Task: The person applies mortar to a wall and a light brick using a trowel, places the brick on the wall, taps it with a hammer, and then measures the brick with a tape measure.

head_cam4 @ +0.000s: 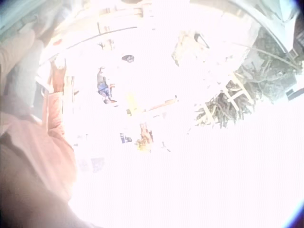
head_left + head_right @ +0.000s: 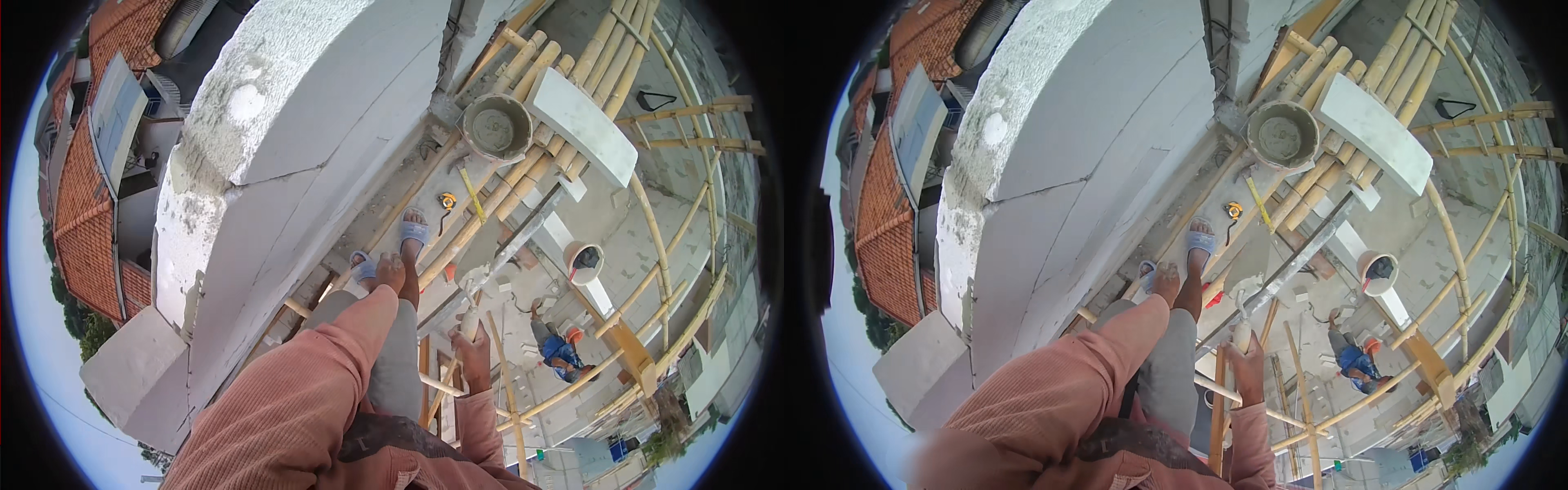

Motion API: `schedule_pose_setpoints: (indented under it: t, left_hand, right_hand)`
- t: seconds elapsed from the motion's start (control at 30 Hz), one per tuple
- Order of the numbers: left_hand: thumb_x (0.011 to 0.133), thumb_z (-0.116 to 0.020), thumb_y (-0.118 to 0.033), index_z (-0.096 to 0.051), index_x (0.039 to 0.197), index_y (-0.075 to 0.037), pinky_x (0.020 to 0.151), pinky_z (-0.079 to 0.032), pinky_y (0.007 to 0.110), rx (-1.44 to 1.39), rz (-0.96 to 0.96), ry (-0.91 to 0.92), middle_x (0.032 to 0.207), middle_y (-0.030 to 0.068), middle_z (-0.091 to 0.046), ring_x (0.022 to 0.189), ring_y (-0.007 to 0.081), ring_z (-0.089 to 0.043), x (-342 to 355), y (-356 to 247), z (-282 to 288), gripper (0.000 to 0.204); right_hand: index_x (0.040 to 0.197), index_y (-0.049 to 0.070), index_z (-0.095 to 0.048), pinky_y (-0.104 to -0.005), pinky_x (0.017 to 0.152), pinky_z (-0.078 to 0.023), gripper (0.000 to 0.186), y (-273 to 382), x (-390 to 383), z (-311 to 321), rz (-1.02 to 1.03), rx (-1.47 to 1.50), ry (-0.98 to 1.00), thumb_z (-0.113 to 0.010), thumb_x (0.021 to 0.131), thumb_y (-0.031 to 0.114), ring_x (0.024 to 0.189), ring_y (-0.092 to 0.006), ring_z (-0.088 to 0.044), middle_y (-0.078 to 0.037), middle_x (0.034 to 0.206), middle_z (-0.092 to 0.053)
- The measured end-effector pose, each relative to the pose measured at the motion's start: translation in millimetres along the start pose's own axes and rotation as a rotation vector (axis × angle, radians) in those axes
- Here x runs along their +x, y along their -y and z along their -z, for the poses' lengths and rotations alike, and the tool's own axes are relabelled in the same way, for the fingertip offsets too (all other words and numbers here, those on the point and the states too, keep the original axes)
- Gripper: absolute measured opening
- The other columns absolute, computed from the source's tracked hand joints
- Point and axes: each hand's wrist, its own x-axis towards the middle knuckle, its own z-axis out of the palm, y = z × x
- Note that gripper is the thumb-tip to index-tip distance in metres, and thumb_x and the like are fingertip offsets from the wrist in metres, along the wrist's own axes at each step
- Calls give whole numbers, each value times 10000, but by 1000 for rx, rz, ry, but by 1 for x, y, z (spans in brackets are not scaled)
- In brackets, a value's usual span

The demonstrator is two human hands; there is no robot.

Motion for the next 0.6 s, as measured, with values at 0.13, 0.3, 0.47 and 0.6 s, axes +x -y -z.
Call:
schedule_pose_setpoints:
  t: [0.13, 0.3, 0.47, 0.6]
  left_hand:
    - [938, -502, -151, -647, 1130, -51, 906, -543, 459, -323, 172, 115, 1069, 140, -652, 971, 357, -693, -95, -7, 119, 260]
    - [943, -516, -221, -659, 1142, -123, 890, -537, 446, -384, 65, 206, 1080, 140, -662, 980, 338, -687, -161, 18, 227, 264]
    - [944, -494, -186, -673, 1113, -105, 905, -534, 444, -11, -581, 206, 1117, 140, -659, 1111, 317, -635, -200, 127, 220, 259]
    - [915, -526, -208, -677, 1084, -63, 960, -516, 425, -178, -382, -212, 1136, 142, -640, 1137, 296, -611, -281, 216, 186, 269]
  right_hand:
    - [1209, 15, -635, -311, 811, -514, 422, 27, -47, -4, 185, -371, -5, -786, 862, 202, 878, -163, -649, -97, 996, -700]
    - [1196, 33, -655, -382, 745, -548, 461, 126, -93, -39, 523, -721, 246, -830, 820, 234, 816, -247, -710, -138, 948, -730]
    - [1093, 73, -705, -414, 733, -555, 392, 193, -108, -97, 837, -1212, 589, -807, 812, 327, 833, -356, -708, -161, 943, -726]
    - [1089, 67, -705, -428, 722, -544, 412, 204, -115, -172, 916, -1459, 918, -783, 833, 380, 813, -363, -702, -167, 921, -721]
